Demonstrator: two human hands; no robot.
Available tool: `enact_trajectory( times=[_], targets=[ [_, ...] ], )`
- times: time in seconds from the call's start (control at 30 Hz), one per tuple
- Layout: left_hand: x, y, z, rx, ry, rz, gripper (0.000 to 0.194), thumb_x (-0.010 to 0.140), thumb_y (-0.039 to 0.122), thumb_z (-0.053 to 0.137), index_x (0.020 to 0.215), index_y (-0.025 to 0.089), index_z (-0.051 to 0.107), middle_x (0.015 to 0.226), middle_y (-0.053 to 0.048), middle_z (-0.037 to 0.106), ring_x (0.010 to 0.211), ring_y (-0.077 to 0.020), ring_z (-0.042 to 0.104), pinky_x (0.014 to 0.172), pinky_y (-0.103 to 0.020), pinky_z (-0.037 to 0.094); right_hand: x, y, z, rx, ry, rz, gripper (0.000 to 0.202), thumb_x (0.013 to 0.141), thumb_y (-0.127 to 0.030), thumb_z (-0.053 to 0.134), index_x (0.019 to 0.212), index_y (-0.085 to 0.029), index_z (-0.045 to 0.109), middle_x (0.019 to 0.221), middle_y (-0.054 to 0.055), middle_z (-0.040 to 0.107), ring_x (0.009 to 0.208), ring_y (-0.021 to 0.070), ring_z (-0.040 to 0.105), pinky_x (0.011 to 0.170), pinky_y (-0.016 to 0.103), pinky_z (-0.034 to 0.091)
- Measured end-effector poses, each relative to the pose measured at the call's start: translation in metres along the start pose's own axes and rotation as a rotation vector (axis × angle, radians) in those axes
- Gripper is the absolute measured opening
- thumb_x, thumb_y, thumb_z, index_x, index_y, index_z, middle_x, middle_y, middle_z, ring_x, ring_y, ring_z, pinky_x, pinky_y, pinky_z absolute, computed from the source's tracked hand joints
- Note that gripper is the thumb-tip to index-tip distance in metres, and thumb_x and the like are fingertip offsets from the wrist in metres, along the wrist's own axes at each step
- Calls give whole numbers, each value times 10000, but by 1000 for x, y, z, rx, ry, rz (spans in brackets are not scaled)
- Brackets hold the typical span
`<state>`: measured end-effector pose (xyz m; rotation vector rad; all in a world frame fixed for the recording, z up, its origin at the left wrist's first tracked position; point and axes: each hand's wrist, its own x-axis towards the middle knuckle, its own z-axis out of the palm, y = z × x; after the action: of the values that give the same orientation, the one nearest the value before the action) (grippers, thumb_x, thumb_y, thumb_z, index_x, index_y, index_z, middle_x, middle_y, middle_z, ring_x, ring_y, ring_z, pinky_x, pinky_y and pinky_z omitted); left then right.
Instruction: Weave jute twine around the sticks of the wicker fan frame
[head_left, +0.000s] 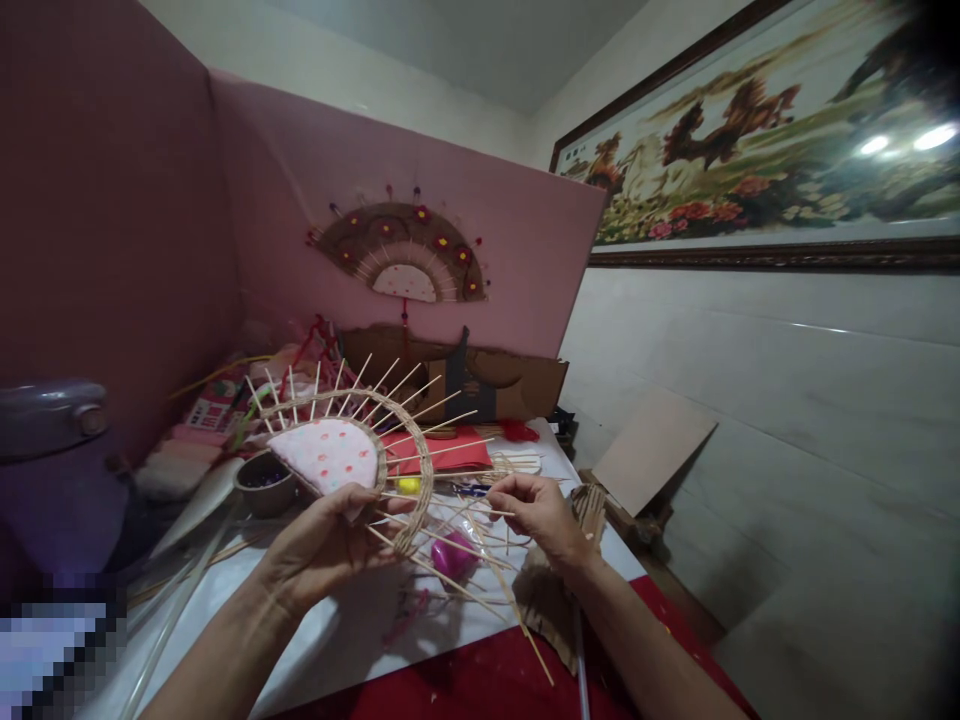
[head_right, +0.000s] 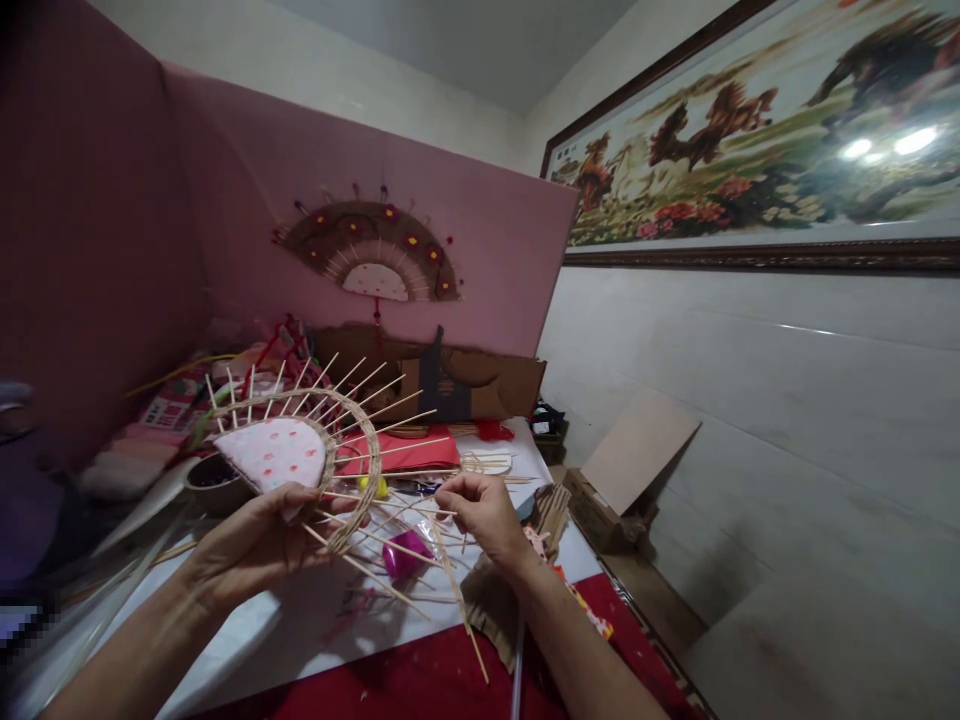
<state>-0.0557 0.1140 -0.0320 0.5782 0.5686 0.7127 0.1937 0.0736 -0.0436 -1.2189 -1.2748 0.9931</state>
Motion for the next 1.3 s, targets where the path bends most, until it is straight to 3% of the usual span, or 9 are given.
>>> enact_trajectory(
  times=[0.1, 0.23, 0.4, 0.63, 0.83, 0.97, 1.1, 1.3],
  targets=[
    [-2, -2, 3, 6, -32, -10, 189, 769, 101, 481, 766, 32, 657, 757, -159, 707, 635, -200, 647, 622, -356, 530, 2, 9, 13, 29, 30, -39, 242, 651, -374, 670, 634, -148, 587, 472, -22, 546, 374, 58, 366, 367, 193, 227],
    [-3, -10, 10, 15, -115, -25, 229, 742, 118, 495, 532, 105, 585, 704, -149, 699, 637, -223, 652, 632, -380, 525, 7, 13, 24, 35, 25, -62, 243, 671, -383, 651, 646, -164, 547, 499, -29, 555, 383, 60, 371, 386, 195, 258],
    [0, -18, 14, 32, -100, -72, 181, 727, 132, 487, 723, 47, 647, 765, -162, 700, 676, -229, 654, 676, -379, 519, 11, 12, 37, 48, -2, -116, 237, 730, -400, 597, 698, -177, 525, 518, -46, 525, 385, 61, 339, 379, 197, 231],
    [-4, -19, 14, 19, -309, -90, 221, 720, 153, 471, 527, 119, 573, 780, -163, 697, 734, -282, 653, 649, -378, 495, 15, 14, 47, -26, 30, -198, 232, 802, -387, 501, 716, -173, 530, 559, -24, 534, 489, 96, 474, 473, 211, 354],
    [-6, -12, 14, 14, -253, 1, 280, 734, 108, 460, 473, 117, 559, 875, -174, 703, 761, -281, 646, 761, -443, 466, 13, 14, 29, -184, 164, -247, 215, 776, -346, 553, 653, -171, 527, 508, -40, 483, 462, 98, 432, 471, 224, 325],
    [-6, -4, 8, 34, -161, 19, 213, 737, 100, 462, 648, 63, 653, 891, -189, 702, 780, -281, 642, 769, -462, 472, 6, 11, 6, -320, 218, -342, 130, 786, -271, 554, 695, -178, 562, 581, -26, 517, 540, 117, 471, 541, 235, 349],
    [-4, -1, 3, 98, -97, 19, 241, 734, 89, 453, 779, 7, 675, 895, -188, 698, 694, -239, 642, 761, -441, 487, 0, 8, -15, -601, 289, -512, 113, 828, -261, 520, 769, -188, 583, 681, 8, 591, 624, 143, 531, 593, 244, 378],
    [-5, -8, 7, 221, -106, 1, 208, 720, 105, 480, 695, 45, 677, 888, -176, 695, 725, -274, 644, 742, -463, 489, -5, 0, -20, -847, 345, -674, 129, 860, -281, 499, 805, -188, 569, 742, 33, 625, 679, 157, 570, 631, 248, 386]
  ],
)
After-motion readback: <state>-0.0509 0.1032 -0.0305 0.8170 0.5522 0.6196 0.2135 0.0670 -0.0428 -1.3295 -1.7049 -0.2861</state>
